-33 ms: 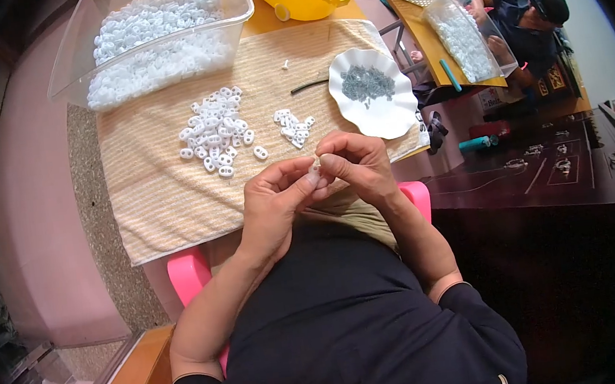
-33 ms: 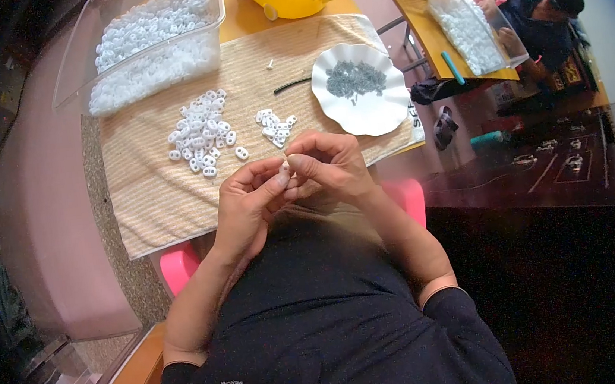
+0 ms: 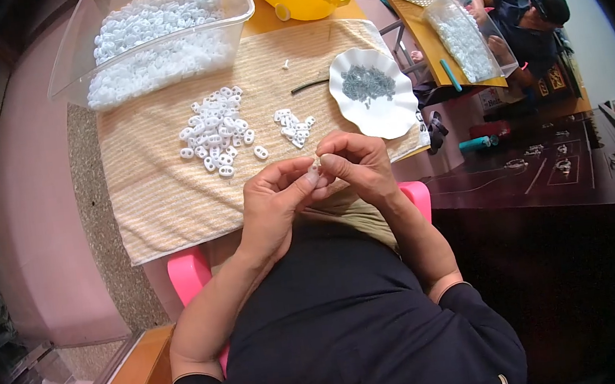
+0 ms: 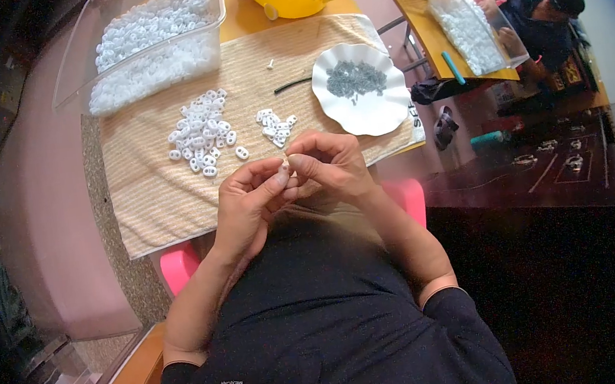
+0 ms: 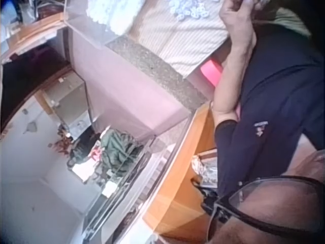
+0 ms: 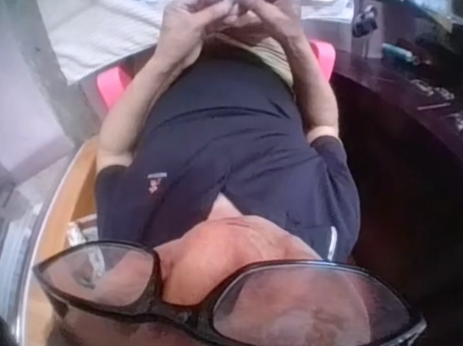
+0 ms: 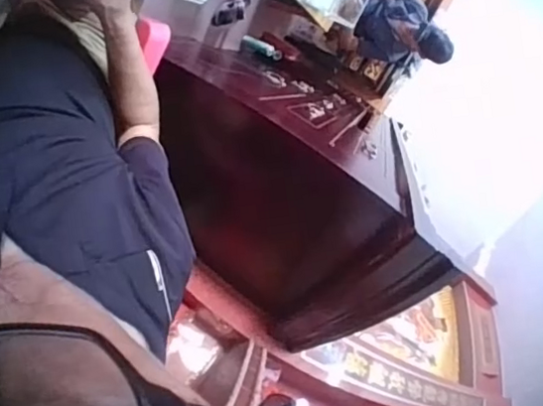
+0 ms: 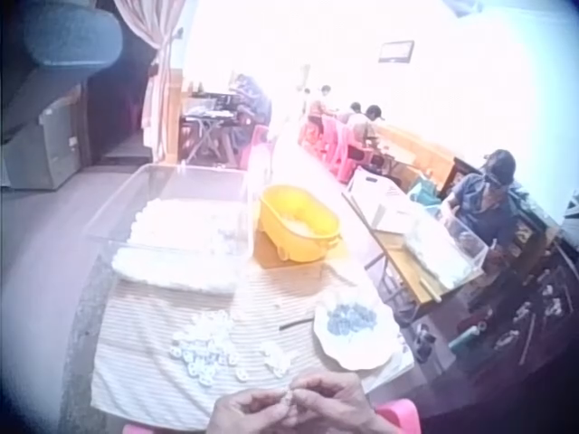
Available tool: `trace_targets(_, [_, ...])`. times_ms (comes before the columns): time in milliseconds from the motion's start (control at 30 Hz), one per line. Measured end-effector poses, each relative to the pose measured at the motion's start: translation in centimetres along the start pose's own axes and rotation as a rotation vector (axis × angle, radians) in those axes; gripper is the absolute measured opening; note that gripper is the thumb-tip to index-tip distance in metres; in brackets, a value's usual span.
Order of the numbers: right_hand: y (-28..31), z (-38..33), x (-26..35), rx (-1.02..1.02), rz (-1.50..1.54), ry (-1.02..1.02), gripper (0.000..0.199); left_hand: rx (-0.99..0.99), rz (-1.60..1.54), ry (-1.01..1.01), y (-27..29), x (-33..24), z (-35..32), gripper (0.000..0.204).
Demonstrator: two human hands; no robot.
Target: Assembling small hardware components by inserting metal pins into white plastic connectors.
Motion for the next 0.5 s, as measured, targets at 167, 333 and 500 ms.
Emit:
trace_targets(167, [0.05,-0.01,-0.03,0.014,-0.051,0.019,0.009,-0.011,-0.001,0.013,0.48,0.13,0.15,0.016])
trace_targets(333, [-0.14,-0.02,-0.13,0.006,-0.039,-0.003,0.009,-0.031,-0.044,0.001,0.63,0.14,0.24,0.017])
trace_targets(500, [0.0,-0.02,-0.34,0.012,-0.085,-0.011,0.009,-0.038,-0.053,-0.003,0.72,0.08,0.2,0.017])
Point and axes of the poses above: each hand's wrist, its own z-axis towards the middle knuckle, its own y-axis out of the back of the hand, x = y × z, the point moved 6 cm from there along z, towards the middle knuckle, and after that the axes turned 7 degrees about z, right-handed, at the moved point
